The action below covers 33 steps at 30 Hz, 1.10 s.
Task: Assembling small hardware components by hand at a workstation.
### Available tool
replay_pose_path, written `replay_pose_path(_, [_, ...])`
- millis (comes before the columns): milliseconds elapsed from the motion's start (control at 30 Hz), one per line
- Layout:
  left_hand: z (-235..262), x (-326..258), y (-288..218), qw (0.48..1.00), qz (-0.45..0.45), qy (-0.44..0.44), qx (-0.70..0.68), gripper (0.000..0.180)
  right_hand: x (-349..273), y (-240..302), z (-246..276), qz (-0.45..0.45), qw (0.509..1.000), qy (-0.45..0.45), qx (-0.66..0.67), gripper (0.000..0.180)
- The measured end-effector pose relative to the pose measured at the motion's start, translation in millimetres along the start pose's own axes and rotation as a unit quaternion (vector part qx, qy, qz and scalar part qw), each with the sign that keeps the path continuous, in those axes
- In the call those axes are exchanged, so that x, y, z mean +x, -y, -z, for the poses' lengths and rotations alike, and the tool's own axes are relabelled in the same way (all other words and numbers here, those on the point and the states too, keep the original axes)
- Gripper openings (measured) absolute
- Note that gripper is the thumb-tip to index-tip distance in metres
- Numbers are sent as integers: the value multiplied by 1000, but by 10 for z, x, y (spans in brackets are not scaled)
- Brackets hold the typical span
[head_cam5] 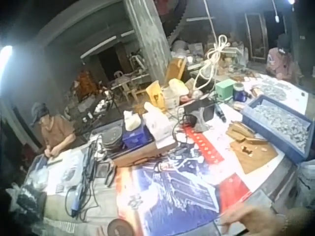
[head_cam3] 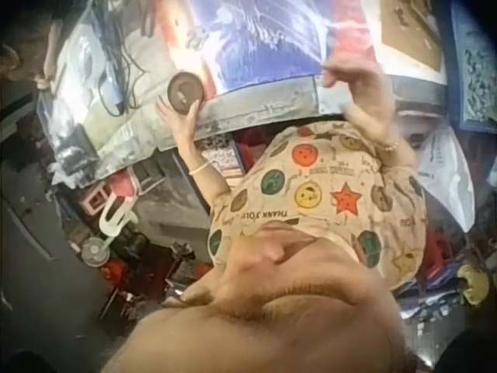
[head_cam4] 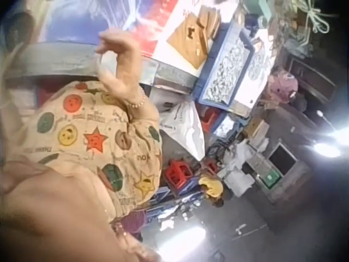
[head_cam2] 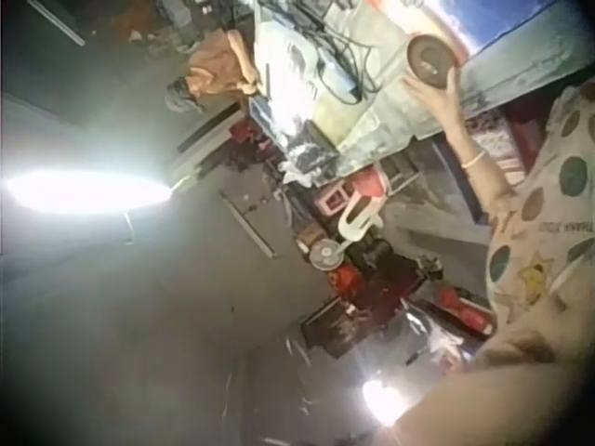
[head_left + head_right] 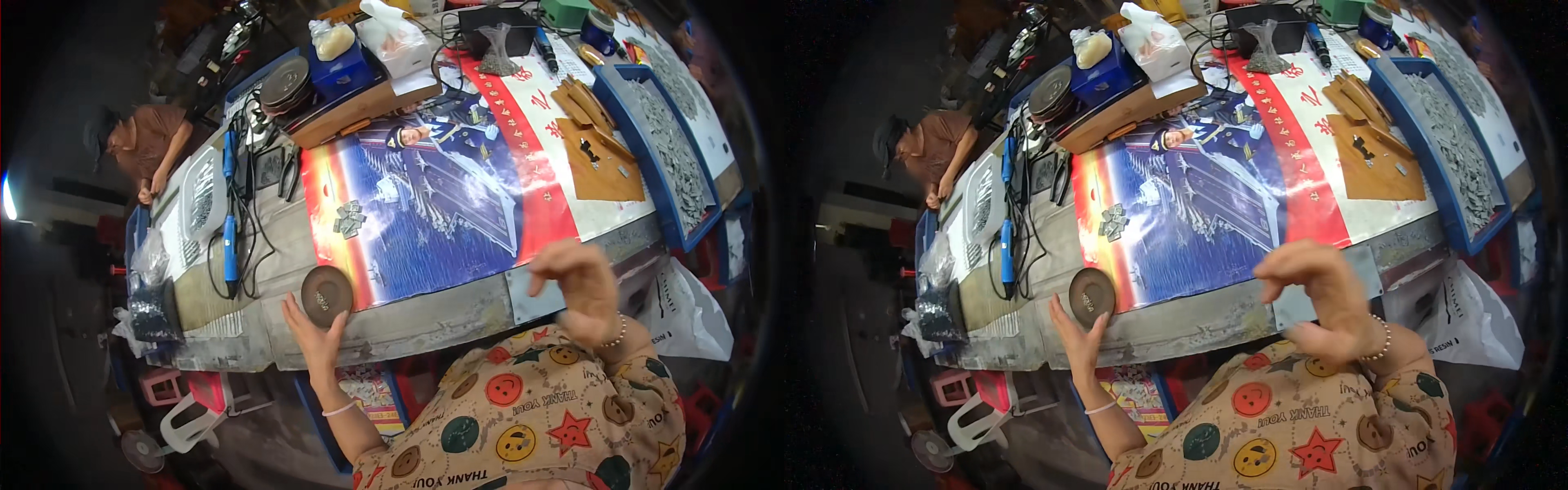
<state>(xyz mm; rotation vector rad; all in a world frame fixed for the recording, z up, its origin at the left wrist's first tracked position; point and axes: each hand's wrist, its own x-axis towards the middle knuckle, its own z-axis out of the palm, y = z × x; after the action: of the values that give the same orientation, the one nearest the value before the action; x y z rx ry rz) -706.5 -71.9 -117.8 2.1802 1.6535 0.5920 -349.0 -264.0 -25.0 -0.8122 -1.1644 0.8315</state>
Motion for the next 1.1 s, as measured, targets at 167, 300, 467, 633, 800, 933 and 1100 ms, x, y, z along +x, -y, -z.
replay_pose_path(167, [-121, 58, 96, 999, -4, 45, -5, 112, 187, -375, -252, -211, 947, 129, -207, 40])
replay_pose_path(300, [-187, 101, 172, 999, 4, 37, 5, 114, 243, -639, -324, -226, 920, 205, -244, 35])
replay_pose_path(467, [-252, 164, 157, 1000, 22, 21, 8, 115, 453, -1003, -278, -224, 911, 199, -284, 29])
replay_pose_path(633, [-393, 156, 228, 998, 28, -34, 40, 113, 842, -1417, -344, -131, 888, 222, -380, 28])
replay_pose_path(800, [-553, 145, 362, 994, 24, -92, 62, 108, 781, -1534, -416, -91, 881, 293, -359, 28])
replay_pose_path(933, [-542, 120, 375, 991, 42, -109, 71, 106, 608, -1391, -315, -134, 893, 285, -323, 29])
replay_pose_path(1100, [-554, 198, 257, 992, 56, -96, 55, 107, 380, -1287, -98, -144, 900, 262, -318, 28])
